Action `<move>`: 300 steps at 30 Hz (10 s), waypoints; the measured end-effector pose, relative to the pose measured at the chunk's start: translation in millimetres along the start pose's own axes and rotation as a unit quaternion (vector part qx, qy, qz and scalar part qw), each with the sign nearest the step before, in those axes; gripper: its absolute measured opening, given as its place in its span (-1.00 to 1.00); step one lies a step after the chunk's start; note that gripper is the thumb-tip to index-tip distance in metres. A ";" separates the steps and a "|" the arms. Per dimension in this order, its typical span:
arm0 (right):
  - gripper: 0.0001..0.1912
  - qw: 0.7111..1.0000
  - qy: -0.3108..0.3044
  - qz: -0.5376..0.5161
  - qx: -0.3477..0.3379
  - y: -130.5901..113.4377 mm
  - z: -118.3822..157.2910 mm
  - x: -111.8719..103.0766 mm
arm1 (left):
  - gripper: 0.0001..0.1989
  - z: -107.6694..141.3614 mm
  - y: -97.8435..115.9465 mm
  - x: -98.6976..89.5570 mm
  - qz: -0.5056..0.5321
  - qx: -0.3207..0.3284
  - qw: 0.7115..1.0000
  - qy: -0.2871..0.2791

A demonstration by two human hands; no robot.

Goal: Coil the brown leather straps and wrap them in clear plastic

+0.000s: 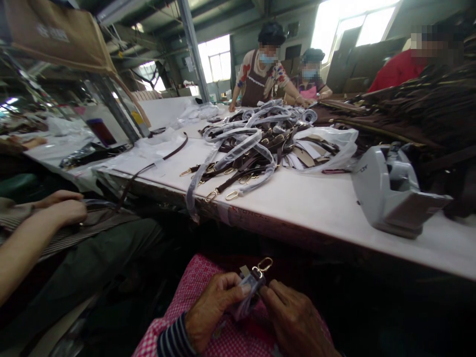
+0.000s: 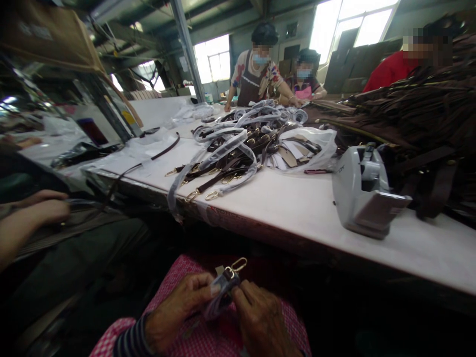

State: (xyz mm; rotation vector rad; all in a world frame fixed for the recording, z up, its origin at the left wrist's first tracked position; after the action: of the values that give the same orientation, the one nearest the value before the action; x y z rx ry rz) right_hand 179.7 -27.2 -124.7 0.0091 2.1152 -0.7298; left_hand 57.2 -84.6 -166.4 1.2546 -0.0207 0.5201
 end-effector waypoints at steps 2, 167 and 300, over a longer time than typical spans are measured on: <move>-0.69 1.000 -0.014 -0.004 0.004 2.0 0.9 2.9 | -0.53 -1.9 -0.9 0.1 -0.001 -0.001 1.000 0.000; -0.64 0.681 -0.277 -0.607 0.299 -7.3 0.6 60.7 | -0.69 32.5 -25.4 -0.4 -0.556 0.246 0.780 -0.147; -0.94 0.894 -0.297 -0.289 0.169 0.3 -42.6 1.8 | -0.83 13.0 59.2 8.7 -0.372 0.107 0.921 -0.027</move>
State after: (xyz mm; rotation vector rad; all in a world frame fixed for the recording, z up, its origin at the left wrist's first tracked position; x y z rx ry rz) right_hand 147.1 -5.9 -107.2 -0.6046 1.3739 -1.2584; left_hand 45.4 -80.8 -106.4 1.3764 0.4641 -0.1816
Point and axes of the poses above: each hand's wrist, its own z-axis away from the middle knuckle, its own x-axis out of the palm, y = z × x, the point moved 9 cm from there along -z, towards the middle knuckle, and after that the axes turned 10 degrees about x, right-handed, at the moved point
